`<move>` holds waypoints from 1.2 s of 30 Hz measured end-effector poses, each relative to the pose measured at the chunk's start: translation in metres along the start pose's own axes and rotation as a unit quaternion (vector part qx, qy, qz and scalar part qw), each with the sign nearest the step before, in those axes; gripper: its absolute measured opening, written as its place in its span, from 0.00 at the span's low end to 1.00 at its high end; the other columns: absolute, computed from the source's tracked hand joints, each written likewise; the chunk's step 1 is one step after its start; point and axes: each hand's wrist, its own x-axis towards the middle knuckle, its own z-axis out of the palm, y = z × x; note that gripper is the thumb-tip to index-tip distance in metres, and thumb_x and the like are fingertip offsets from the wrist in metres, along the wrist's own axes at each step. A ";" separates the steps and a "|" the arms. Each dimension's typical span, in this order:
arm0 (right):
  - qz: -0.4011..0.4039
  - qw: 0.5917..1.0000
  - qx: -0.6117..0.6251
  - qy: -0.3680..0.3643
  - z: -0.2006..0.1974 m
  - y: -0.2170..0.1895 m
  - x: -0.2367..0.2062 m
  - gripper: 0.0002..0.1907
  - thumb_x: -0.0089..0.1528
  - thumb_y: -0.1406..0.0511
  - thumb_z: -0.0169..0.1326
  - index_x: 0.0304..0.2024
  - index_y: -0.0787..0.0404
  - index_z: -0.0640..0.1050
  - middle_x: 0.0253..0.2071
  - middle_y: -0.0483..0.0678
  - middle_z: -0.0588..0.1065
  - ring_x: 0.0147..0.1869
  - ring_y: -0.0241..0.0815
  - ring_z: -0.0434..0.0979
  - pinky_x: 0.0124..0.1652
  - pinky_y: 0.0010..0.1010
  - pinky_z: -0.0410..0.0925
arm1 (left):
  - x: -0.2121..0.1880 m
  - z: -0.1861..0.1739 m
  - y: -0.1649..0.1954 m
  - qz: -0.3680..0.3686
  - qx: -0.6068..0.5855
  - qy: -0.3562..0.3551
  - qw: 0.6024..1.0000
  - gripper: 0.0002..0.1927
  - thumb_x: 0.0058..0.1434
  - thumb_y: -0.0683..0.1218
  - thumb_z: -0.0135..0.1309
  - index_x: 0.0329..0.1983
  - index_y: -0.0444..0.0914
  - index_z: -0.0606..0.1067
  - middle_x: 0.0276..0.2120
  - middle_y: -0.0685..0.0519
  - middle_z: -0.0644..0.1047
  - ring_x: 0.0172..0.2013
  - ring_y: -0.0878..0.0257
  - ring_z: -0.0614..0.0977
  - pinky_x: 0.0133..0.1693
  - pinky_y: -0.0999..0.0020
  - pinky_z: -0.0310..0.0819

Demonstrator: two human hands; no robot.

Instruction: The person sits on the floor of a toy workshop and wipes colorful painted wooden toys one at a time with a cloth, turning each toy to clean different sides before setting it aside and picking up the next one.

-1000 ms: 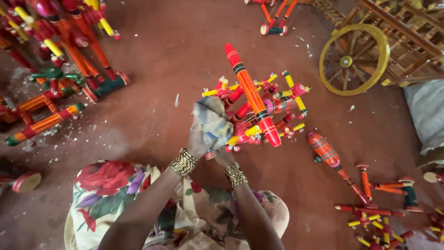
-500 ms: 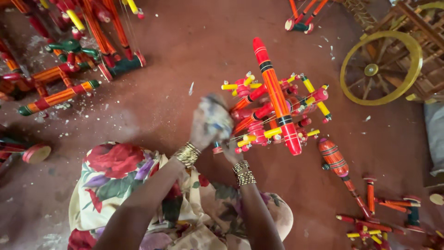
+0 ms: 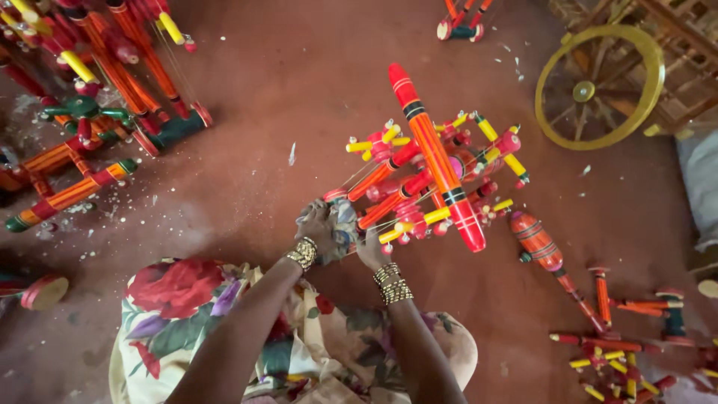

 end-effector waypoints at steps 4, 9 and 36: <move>-0.087 0.995 0.013 0.045 -0.002 -0.006 0.000 0.32 0.67 0.67 0.53 0.71 0.64 0.59 0.66 0.59 0.69 0.70 0.54 0.68 0.64 0.42 0.63 | 0.006 -0.019 0.010 -0.010 -0.021 -0.158 0.987 0.53 0.47 0.65 0.63 0.74 0.47 0.57 0.70 0.34 0.55 0.70 0.37 0.57 0.66 0.39 0.54; -0.058 0.998 0.001 0.004 -0.006 -0.017 -0.008 0.38 0.60 0.72 0.50 0.73 0.64 0.55 0.66 0.60 0.67 0.70 0.54 0.68 0.64 0.42 0.62 | -0.020 -0.014 0.010 0.039 -0.039 -0.084 0.995 0.49 0.46 0.68 0.60 0.70 0.46 0.64 0.69 0.36 0.61 0.67 0.37 0.64 0.68 0.42 0.56; -0.022 0.999 -0.010 0.022 -0.005 0.004 -0.004 0.23 0.54 0.59 0.67 0.49 0.61 0.79 0.45 0.55 0.81 0.50 0.53 0.81 0.50 0.45 0.72 | -0.037 0.025 -0.007 -0.052 -0.071 0.068 0.994 0.39 0.54 0.52 0.60 0.71 0.51 0.65 0.75 0.44 0.52 0.73 0.42 0.57 0.64 0.37 0.60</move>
